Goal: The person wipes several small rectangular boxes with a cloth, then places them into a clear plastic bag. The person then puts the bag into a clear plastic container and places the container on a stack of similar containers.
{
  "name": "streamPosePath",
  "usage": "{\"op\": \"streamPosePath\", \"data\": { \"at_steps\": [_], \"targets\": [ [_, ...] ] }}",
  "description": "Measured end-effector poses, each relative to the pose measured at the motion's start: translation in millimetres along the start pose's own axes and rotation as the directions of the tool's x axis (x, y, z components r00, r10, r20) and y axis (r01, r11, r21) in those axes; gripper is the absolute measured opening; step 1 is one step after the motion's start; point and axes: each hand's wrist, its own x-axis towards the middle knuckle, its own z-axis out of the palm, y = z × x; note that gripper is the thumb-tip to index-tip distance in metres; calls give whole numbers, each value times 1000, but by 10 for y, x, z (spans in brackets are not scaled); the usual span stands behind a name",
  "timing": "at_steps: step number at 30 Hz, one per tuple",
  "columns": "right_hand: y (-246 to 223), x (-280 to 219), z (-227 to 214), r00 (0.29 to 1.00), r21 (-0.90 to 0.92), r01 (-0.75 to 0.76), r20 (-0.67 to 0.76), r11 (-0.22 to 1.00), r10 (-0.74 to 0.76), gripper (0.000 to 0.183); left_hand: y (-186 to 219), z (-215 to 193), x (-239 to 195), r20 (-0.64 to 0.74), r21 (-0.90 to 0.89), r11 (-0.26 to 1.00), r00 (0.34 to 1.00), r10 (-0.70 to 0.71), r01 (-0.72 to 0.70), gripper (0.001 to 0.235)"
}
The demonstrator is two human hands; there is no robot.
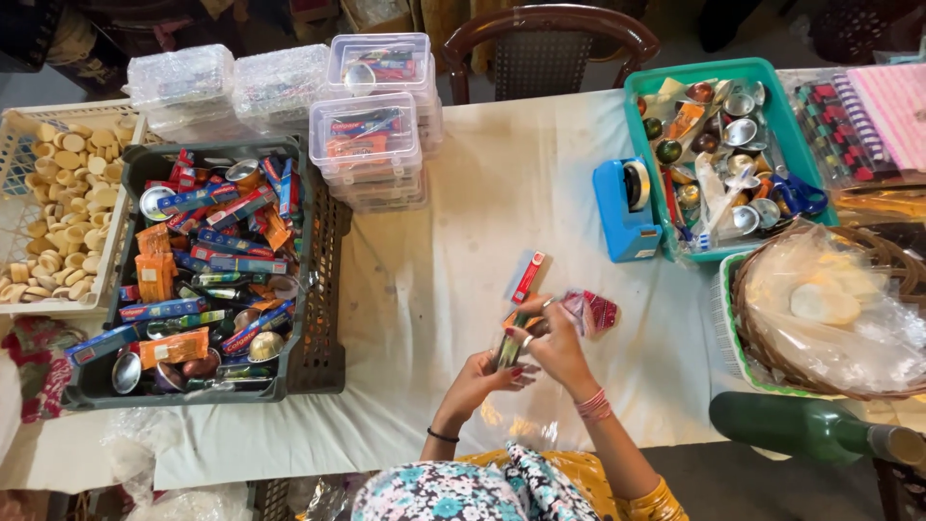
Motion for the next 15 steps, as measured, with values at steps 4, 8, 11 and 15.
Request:
{"op": "streamPosePath", "data": {
  "at_steps": [4, 8, 11, 15],
  "targets": [
    [62, -95, 112, 995, 40, -17, 94, 999, 14, 18, -157, -135, 25, -83, 115, 988, 992, -96, 105, 28],
    [12, -152, 165, 969, -225, 245, 81, 943, -232, 17, 92, -17, -53, -161, -97, 995, 987, 0, -15, 38],
    [140, -149, 125, 937, -204, 348, 111, 915, -332, 13, 130, 50, -52, -185, -97, 995, 983, 12, -30, 54],
    [372, -61, 71, 991, 34, 50, 119, 998, -54, 12, -219, -196, 74, -179, -190, 981, 984, 1, -36, 59]
  ]
}}
